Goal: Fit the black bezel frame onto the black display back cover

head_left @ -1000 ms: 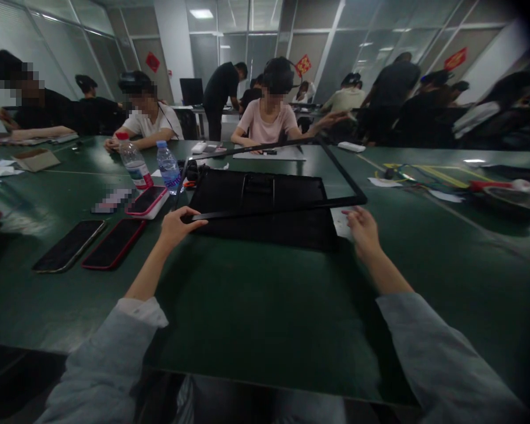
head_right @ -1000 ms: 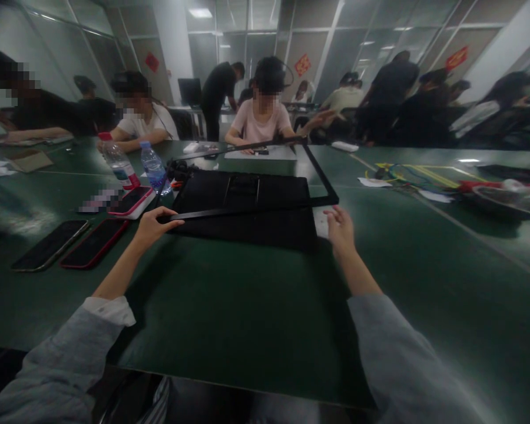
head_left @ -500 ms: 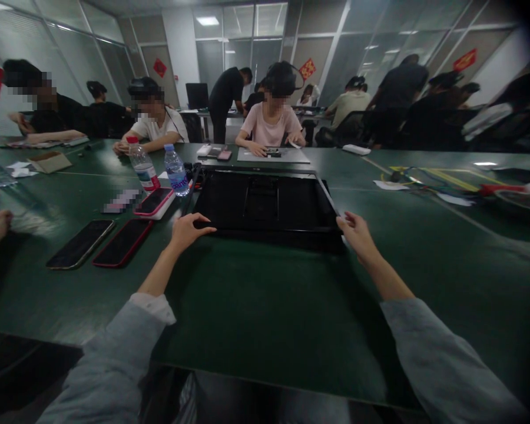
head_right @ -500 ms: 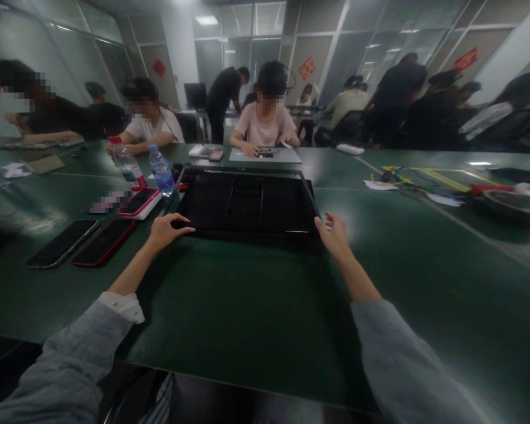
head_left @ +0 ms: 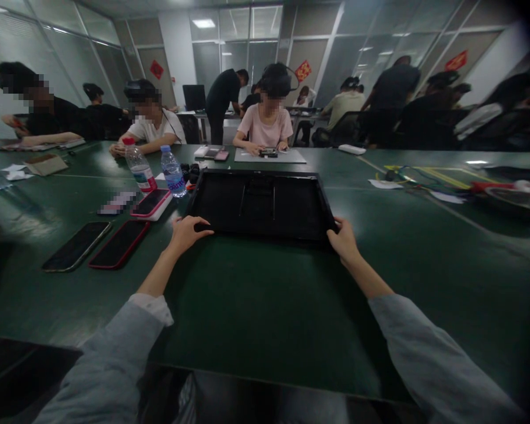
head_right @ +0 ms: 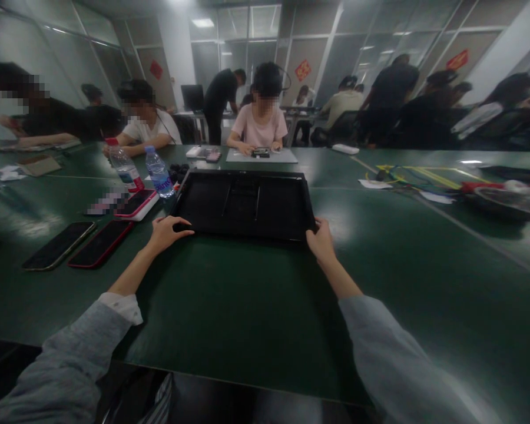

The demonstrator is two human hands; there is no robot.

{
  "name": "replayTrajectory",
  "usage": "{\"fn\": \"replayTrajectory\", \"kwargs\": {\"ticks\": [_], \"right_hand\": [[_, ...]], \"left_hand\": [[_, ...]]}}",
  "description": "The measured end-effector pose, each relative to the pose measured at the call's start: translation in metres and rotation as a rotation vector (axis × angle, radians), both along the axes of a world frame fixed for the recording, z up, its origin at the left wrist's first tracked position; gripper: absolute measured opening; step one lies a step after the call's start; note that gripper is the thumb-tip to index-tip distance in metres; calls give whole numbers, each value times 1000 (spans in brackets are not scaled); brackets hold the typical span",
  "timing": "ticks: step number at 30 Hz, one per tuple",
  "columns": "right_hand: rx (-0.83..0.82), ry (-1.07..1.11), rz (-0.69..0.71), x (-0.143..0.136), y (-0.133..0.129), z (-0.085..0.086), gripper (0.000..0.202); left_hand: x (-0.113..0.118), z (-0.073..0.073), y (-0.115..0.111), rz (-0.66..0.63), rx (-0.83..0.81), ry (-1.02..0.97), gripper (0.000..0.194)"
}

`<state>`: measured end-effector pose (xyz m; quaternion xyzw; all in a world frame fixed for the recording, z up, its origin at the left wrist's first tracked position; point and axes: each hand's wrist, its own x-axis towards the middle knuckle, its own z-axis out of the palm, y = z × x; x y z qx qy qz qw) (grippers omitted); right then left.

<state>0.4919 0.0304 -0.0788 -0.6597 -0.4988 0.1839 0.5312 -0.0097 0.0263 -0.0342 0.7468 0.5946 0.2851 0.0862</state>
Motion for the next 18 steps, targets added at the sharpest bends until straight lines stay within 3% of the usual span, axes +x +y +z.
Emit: {"fn": "replayTrajectory", "kwargs": {"ticks": [5, 9, 11, 14, 18], "right_hand": [[-18, -59, -9, 1, 3, -2, 62], [23, -123, -28, -1, 5, -2, 58], [46, -158, -28, -2, 8, -2, 56], [72, -185, 9, -3, 21, -1, 54], [82, -183, 47, -3, 43, 0, 54]], "left_hand": [[1, 0, -1, -35, 0, 21, 33], [-3, -7, 6, 212, 143, -72, 52], [-9, -13, 12, 352, 127, -175, 67], [-20, -21, 19, 370, 11, -265, 74], [-26, -20, 18, 405, -6, -151, 66]]}}
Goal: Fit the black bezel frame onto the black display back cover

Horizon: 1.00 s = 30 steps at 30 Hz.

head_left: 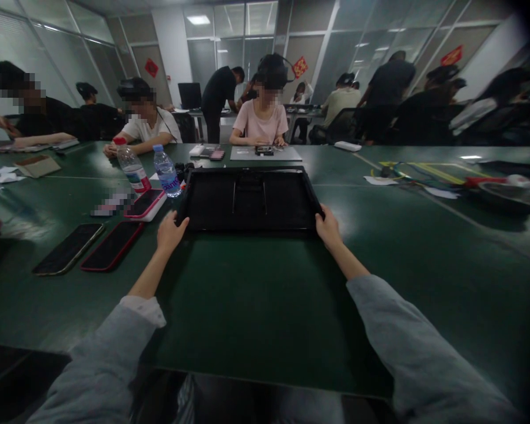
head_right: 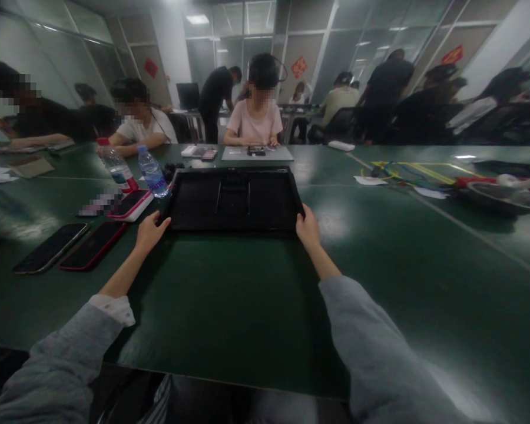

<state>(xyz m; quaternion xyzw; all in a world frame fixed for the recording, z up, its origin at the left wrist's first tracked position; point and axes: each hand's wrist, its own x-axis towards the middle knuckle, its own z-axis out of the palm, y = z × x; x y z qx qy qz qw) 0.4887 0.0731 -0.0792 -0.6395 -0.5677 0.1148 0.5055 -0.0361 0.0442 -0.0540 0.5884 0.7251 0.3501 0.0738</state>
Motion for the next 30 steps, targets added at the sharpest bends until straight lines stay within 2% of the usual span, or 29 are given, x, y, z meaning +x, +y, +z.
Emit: {"fn": "replayTrajectory", "kwargs": {"ticks": [5, 10, 15, 21, 30], "right_hand": [[-1, -72, -21, 1, 10, -3, 54], [71, -143, -74, -5, 3, 2, 55], [141, -162, -128, -9, -12, 6, 57], [100, -145, -117, -4, -20, 2, 55], [-18, -120, -111, 0, -18, -4, 55]], "left_hand": [[3, 8, -2, 90, -186, 149, 49], [8, 8, 0, 93, -167, 205, 53], [12, 12, -4, 92, -97, 218, 49], [14, 18, -8, 56, -134, 182, 45], [12, 17, -8, 32, -184, 194, 47]]}}
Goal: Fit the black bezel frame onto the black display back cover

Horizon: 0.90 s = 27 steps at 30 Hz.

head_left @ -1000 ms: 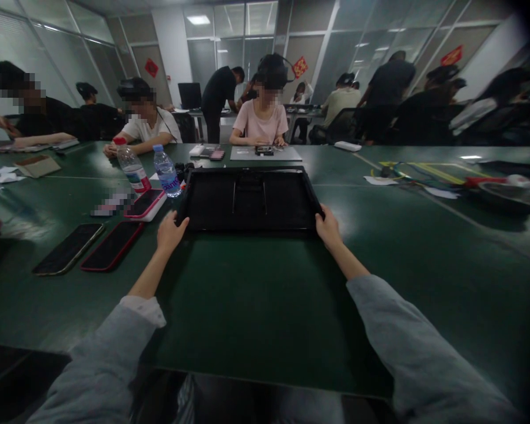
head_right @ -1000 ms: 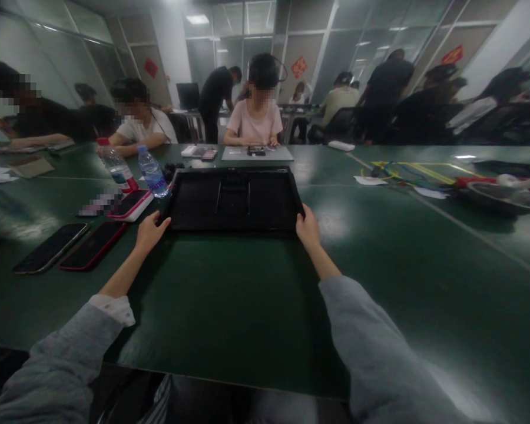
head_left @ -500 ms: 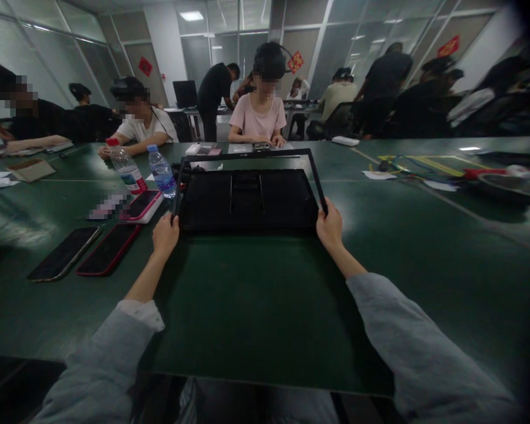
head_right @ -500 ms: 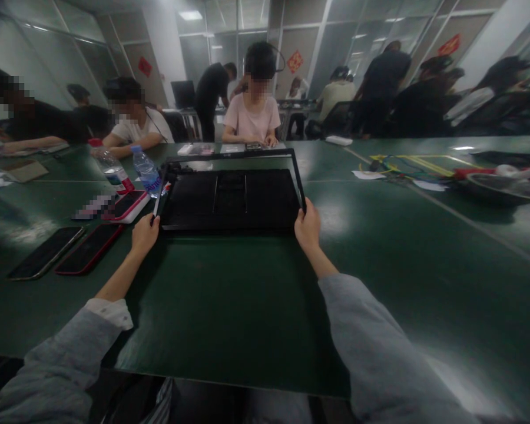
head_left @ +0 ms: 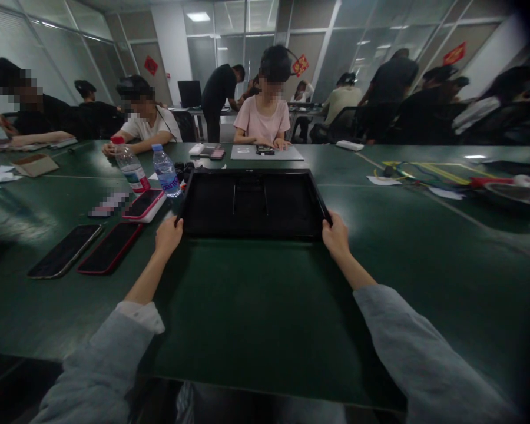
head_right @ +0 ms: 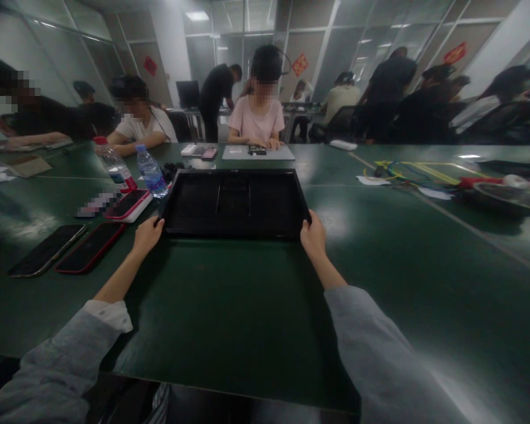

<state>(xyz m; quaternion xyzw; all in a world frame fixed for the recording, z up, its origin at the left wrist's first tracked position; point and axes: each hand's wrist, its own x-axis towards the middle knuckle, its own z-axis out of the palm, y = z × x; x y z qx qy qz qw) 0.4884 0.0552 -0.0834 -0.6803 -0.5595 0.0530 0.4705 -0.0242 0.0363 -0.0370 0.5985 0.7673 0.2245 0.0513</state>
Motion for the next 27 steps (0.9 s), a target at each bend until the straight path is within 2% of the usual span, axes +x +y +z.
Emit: {"fn": "replayTrajectory", "kwargs": {"ticks": [4, 8, 12, 23, 27], "right_hand": [[-37, 7, -15, 2, 3, -4, 56], [-54, 11, -19, 3, 3, -5, 57], [-56, 8, -12, 4, 4, -5, 57], [-71, -136, 16, 2, 9, -7, 64], [-37, -161, -29, -5, 5, -5, 67]], "left_hand": [[-8, -4, 6, 14, -3, -29, 44], [-23, -15, 17, 8, -8, -146, 43], [-32, -22, 24, -29, 7, -260, 51], [-23, 1, 5, 129, -33, -161, 60], [-13, 1, 2, 67, 160, -67, 57]]}}
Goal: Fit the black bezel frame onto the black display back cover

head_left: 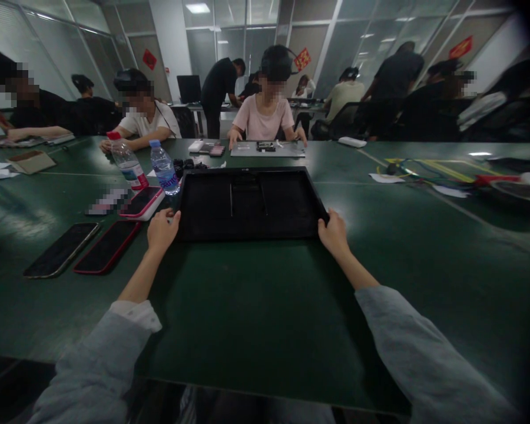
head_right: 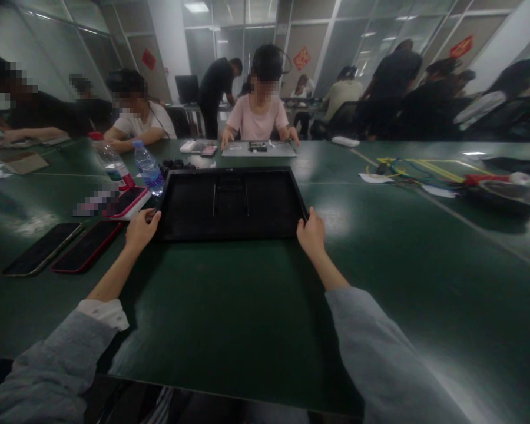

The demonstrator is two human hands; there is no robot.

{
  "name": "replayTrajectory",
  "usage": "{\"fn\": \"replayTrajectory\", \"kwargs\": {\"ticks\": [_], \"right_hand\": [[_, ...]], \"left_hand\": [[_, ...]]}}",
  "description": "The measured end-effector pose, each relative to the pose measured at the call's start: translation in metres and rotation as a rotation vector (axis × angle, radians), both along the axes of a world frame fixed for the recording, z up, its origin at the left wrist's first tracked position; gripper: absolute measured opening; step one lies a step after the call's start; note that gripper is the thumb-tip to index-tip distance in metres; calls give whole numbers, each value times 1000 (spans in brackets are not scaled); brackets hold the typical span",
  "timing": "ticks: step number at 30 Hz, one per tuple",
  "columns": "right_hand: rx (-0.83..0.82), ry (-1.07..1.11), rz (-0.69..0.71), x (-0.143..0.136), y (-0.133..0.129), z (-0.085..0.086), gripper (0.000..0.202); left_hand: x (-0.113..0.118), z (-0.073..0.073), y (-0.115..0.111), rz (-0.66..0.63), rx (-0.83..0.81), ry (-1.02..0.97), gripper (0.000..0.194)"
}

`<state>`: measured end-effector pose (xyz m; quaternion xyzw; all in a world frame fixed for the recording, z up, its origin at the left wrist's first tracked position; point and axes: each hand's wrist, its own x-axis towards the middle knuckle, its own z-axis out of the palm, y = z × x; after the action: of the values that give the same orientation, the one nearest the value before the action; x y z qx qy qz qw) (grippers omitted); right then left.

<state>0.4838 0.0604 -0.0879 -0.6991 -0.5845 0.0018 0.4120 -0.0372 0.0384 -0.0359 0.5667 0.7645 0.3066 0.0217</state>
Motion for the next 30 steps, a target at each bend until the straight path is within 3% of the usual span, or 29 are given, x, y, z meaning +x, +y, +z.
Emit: {"fn": "replayTrajectory", "kwargs": {"ticks": [3, 5, 11, 20, 30], "right_hand": [[30, -84, -69, -10, -8, 6, 72], [51, -149, -80, -17, -15, 12, 74], [13, -331, 12, -32, -25, 19, 73], [-40, -441, 47, -37, -23, 13, 66], [-30, -333, 47, -38, -26, 18, 66]], "left_hand": [[13, 1, -4, -58, 176, 134, 60], [23, 1, -8, -127, 210, 190, 60], [48, -2, -16, -272, 85, 286, 63], [55, -1, -18, -268, 12, 376, 67], [52, 1, -20, -261, 58, 308, 62]]}}
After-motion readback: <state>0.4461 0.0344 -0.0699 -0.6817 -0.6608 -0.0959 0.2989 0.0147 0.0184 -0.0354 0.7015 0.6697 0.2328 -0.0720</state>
